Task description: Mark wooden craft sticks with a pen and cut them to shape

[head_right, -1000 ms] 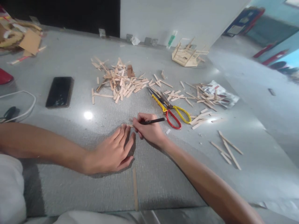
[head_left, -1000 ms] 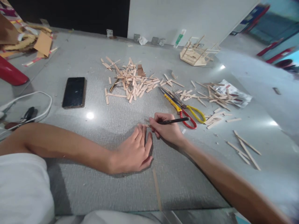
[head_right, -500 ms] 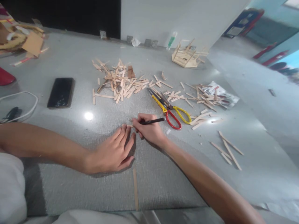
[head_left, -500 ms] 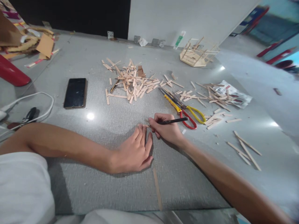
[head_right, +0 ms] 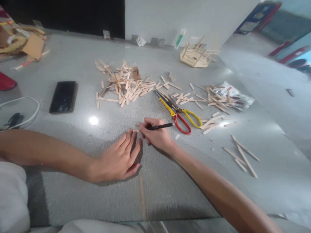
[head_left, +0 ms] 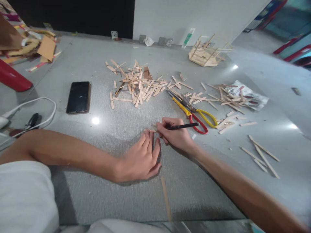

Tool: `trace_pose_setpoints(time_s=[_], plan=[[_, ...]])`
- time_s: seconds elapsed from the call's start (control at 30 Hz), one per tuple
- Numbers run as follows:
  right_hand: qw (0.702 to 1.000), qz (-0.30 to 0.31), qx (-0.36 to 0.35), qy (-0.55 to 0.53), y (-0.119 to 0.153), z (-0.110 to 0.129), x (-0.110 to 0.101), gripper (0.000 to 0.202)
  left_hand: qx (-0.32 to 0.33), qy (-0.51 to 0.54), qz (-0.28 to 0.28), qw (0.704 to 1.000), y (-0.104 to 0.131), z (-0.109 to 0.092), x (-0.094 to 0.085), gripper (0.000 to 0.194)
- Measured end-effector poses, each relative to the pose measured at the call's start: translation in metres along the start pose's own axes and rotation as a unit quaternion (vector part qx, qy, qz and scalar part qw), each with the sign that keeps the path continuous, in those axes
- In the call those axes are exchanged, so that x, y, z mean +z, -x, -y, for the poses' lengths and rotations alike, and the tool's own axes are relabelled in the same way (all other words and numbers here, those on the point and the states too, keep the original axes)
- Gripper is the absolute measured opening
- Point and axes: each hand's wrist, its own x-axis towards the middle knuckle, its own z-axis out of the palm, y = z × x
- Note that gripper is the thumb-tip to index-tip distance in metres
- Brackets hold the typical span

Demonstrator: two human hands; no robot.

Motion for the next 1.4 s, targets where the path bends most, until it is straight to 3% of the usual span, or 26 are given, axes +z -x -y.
trace_pose_setpoints(time_s=[0.23, 1.07, 1.27, 1.33, 1.4], plan=[[0.999, -0.003, 0.026, -0.031, -0.002, 0.003, 0.002, 0.056, -0.002, 0.006, 0.016, 1.000, 0.000, 0.002, -0.002, 0.073], [0.999, 0.004, -0.006, 0.032, 0.000, 0.006, 0.000, 0.054, -0.001, -0.025, -0.004, 1.000, 0.000, 0.001, -0.002, 0.073], [1.000, 0.004, 0.004, 0.010, -0.001, 0.009, -0.002, 0.053, 0.004, -0.019, 0.017, 1.000, -0.001, 0.001, -0.003, 0.075], [0.998, -0.057, -0.009, -0.002, -0.001, 0.010, -0.011, 0.046, 0.006, -0.011, 0.032, 0.999, -0.002, 0.002, -0.003, 0.075], [0.977, -0.190, -0.078, 0.047, -0.003, 0.008, -0.025, 0.033, 0.008, -0.004, 0.045, 0.999, -0.003, 0.002, -0.003, 0.074]])
